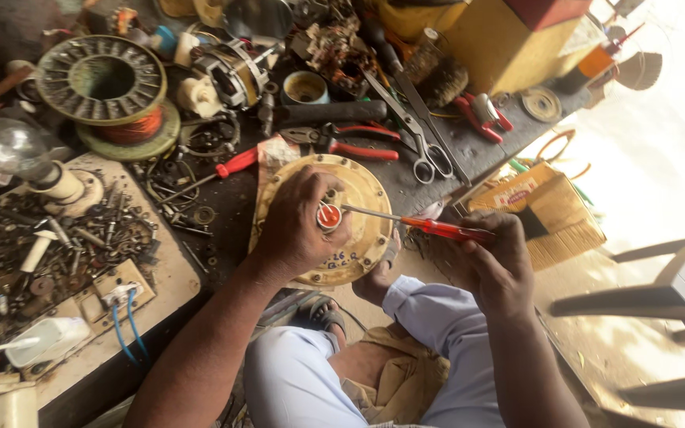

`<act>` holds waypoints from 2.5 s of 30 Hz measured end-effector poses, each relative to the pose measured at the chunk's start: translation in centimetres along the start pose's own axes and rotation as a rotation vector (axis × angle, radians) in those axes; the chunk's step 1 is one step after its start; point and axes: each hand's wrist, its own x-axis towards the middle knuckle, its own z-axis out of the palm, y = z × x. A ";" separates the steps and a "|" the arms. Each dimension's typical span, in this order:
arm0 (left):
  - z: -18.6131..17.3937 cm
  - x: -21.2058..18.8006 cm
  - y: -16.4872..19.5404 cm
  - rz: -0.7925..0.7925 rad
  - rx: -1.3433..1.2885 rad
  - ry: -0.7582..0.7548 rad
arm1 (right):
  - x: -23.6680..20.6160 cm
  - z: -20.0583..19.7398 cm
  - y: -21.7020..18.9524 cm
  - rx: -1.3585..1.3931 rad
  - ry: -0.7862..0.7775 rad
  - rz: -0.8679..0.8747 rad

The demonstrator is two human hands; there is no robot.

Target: The person sits and uses a red-handled screwdriver to adjust wires and terminals on a small cylindrical electrical component held on a wooden base. The person repeatedly probes and tightens connections while holding the component steady with the other hand.

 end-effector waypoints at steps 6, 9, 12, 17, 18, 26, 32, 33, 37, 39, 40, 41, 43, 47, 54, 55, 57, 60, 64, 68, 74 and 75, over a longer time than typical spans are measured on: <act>-0.3 0.3 0.5 -0.032 -0.034 -0.014 | 0.1 0.1 1.1 -0.567 0.174 0.171; -0.4 0.3 0.5 -0.023 -0.018 -0.022 | 0.2 -0.3 1.8 -0.651 0.224 0.160; -0.3 0.2 0.4 -0.035 -0.053 -0.013 | 0.0 -0.3 1.4 -0.155 0.054 0.033; -0.2 0.1 0.2 -0.034 -0.029 -0.026 | -0.1 0.5 -0.1 0.151 0.029 0.049; -0.2 0.1 0.3 -0.026 -0.039 -0.023 | 0.0 0.5 0.0 0.066 0.039 0.046; -0.2 0.1 0.2 -0.043 -0.008 -0.039 | -0.3 -1.3 2.2 -0.501 0.197 0.140; -0.1 0.0 0.1 -0.025 -0.011 -0.031 | -0.5 -0.5 0.7 0.201 -0.041 0.005; -0.1 0.0 0.1 -0.017 -0.016 -0.030 | -0.5 -0.4 0.4 0.190 -0.051 0.009; -0.1 0.0 0.2 -0.031 -0.003 -0.047 | -0.4 -0.4 1.0 -0.292 0.011 -0.021; -0.1 0.1 0.2 -0.015 -0.008 -0.032 | -0.3 -0.7 1.7 -0.375 0.111 0.134; -0.1 0.1 0.3 -0.024 -0.008 -0.041 | -0.2 -0.9 2.0 -0.417 0.162 0.211; -0.1 0.1 0.3 -0.035 -0.007 -0.049 | -0.4 -1.1 2.0 -0.445 0.179 0.213; -0.2 0.0 0.2 -0.035 -0.006 -0.046 | -0.5 -1.1 1.9 -0.501 0.206 0.217; 0.0 -0.1 0.1 -0.029 -0.009 -0.038 | -0.2 -0.3 0.7 0.258 -0.071 0.023; -0.1 0.0 0.2 -0.023 -0.011 -0.033 | 0.1 -0.6 0.9 -0.226 0.058 0.112; -0.1 -0.1 0.2 -0.026 -0.012 -0.038 | 0.1 -1.0 1.3 -0.383 0.077 0.125; -0.1 0.0 0.1 -0.031 -0.009 -0.043 | -0.1 -1.7 2.1 -0.392 0.153 0.172; 0.0 -0.1 0.0 0.018 -0.008 -0.007 | -0.3 -2.0 2.4 -0.127 0.096 0.094; 0.1 -0.2 -0.1 -0.021 0.001 -0.038 | 0.2 -1.0 1.2 0.186 -0.041 0.029; 0.1 -0.2 -0.1 -0.030 0.000 -0.046 | 0.4 0.1 0.7 -0.106 0.030 0.095; 0.1 -0.2 0.2 -0.017 0.006 -0.018 | -0.4 -1.0 2.2 -0.185 0.140 0.167; 0.1 -0.2 0.3 -0.009 0.011 -0.006 | -0.4 -1.3 2.4 -0.166 0.109 0.128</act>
